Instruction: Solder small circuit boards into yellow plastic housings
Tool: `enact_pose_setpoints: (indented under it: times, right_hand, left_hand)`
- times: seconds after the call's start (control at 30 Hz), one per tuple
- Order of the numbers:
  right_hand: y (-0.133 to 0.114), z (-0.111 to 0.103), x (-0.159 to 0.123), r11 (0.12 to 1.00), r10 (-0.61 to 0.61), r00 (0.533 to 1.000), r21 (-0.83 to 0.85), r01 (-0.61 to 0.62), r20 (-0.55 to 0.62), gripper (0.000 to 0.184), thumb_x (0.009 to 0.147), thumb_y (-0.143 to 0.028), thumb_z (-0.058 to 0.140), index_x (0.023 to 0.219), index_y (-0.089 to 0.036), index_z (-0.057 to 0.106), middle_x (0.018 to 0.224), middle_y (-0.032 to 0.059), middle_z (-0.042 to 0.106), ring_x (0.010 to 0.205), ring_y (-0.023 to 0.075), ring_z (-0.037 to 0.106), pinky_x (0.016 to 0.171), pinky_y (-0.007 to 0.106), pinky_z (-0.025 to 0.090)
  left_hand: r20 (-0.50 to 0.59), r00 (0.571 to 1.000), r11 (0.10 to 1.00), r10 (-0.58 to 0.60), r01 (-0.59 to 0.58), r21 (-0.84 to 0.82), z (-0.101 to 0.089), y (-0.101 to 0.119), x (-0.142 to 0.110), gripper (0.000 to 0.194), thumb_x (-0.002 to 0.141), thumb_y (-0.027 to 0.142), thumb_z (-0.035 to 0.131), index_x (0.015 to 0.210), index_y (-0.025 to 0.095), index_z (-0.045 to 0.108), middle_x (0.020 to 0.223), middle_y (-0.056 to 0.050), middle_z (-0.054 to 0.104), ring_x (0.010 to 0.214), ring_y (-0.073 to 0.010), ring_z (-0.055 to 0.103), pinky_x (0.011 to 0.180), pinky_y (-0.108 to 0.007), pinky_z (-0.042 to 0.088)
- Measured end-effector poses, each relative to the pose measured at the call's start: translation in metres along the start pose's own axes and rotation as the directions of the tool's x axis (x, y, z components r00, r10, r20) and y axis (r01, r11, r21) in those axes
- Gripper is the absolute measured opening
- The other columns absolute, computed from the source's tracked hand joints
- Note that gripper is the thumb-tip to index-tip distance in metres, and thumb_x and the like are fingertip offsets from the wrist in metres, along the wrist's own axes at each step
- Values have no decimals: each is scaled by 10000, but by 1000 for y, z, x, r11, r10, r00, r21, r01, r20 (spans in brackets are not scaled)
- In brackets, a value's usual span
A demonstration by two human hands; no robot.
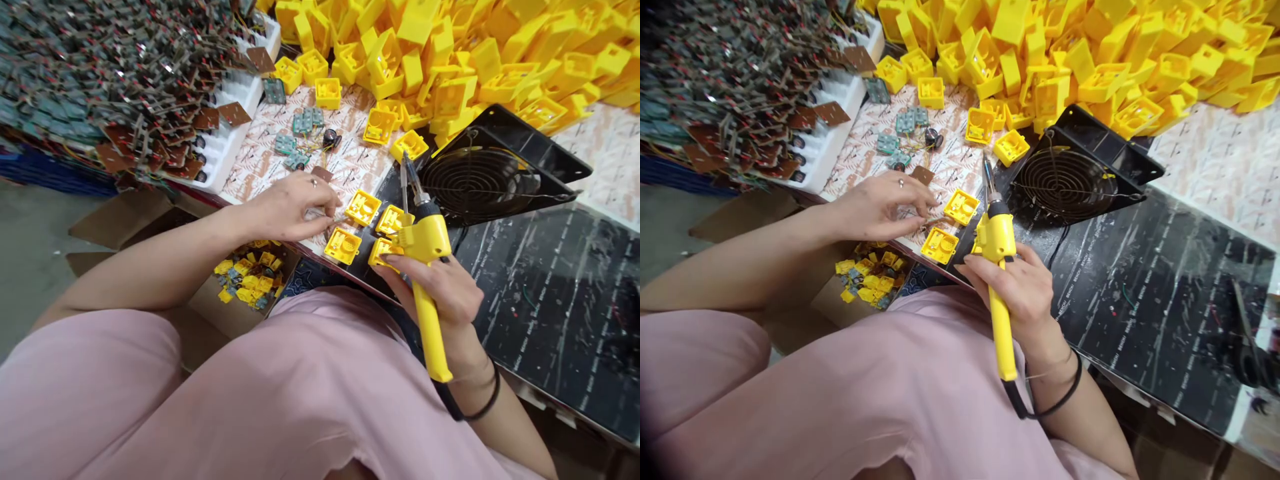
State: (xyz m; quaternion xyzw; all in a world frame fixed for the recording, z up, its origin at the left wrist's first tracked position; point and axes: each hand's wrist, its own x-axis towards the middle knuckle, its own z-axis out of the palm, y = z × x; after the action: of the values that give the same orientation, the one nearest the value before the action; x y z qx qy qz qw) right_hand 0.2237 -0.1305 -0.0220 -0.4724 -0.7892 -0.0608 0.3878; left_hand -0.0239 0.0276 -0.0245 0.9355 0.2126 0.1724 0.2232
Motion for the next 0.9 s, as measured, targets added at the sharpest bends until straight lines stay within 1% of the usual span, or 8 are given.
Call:
enact_pose_setpoints:
  times: [0.1,0.27,0.4,0.5,0.6,0.7,0.77,0.9]
  right_hand:
    - [0,-11,-2,1000,11,1000,0,-11,18,245,866,-141,826,1042,-214,673,671,-79,697,558,80,661,612,215,532]
    - [4,-17,-4,999,-27,999,-23,26,-37,182,877,-148,815,972,-216,675,657,-86,705,493,66,610,530,221,470]
    - [6,-19,-10,998,-19,998,-56,15,-66,146,894,-174,801,970,-224,686,648,-91,698,495,76,623,563,220,503]
    - [8,-24,-21,1000,6,998,-17,-7,-61,173,979,-338,709,1102,-218,714,683,-43,728,553,129,681,577,264,531]
    - [11,-30,-29,998,49,997,31,-47,-64,422,1026,-409,618,1389,-194,625,785,5,777,656,174,743,629,294,571]
    - [11,-30,-29,993,112,993,-20,-113,-27,317,987,-231,685,1303,-222,675,824,-6,784,684,159,751,656,262,574]
    - [9,-23,-24,988,155,988,-27,-154,21,200,941,-144,720,1123,-226,714,857,-6,785,734,154,759,692,249,578]
    - [3,11,-9,996,82,995,23,-83,50,226,931,-318,772,1098,-236,644,999,18,785,890,170,758,995,343,563]
  left_hand:
    - [85,996,1000,-25,24,15,3,3,-1,227,941,360,558,957,199,717,999,-47,797,961,-207,727,957,-374,491]
    - [56,998,992,34,-40,119,9,25,4,376,971,463,561,1214,218,709,1222,-65,761,1144,-256,663,1020,-416,455]
    - [45,999,964,4,-16,266,26,42,15,285,984,378,535,1075,228,759,1109,-49,788,1106,-288,643,1048,-516,428]
    - [34,998,981,-56,49,190,30,38,22,249,966,318,542,894,224,761,961,-27,799,1040,-266,674,1078,-551,422]
    - [-33,983,979,-179,175,-102,8,23,23,212,933,358,609,877,219,760,884,-11,797,862,-196,700,935,-443,525]
    - [-158,925,909,-344,287,-301,-30,11,20,251,865,453,734,856,203,745,847,-7,783,744,-143,652,737,-330,532]
    - [-228,897,915,-379,327,-236,-50,10,16,269,858,469,757,863,200,742,871,8,780,769,-129,625,766,-314,519]
    - [-191,957,956,-220,250,154,-46,18,4,239,933,409,630,859,223,761,917,-4,783,925,-193,655,955,-414,497]
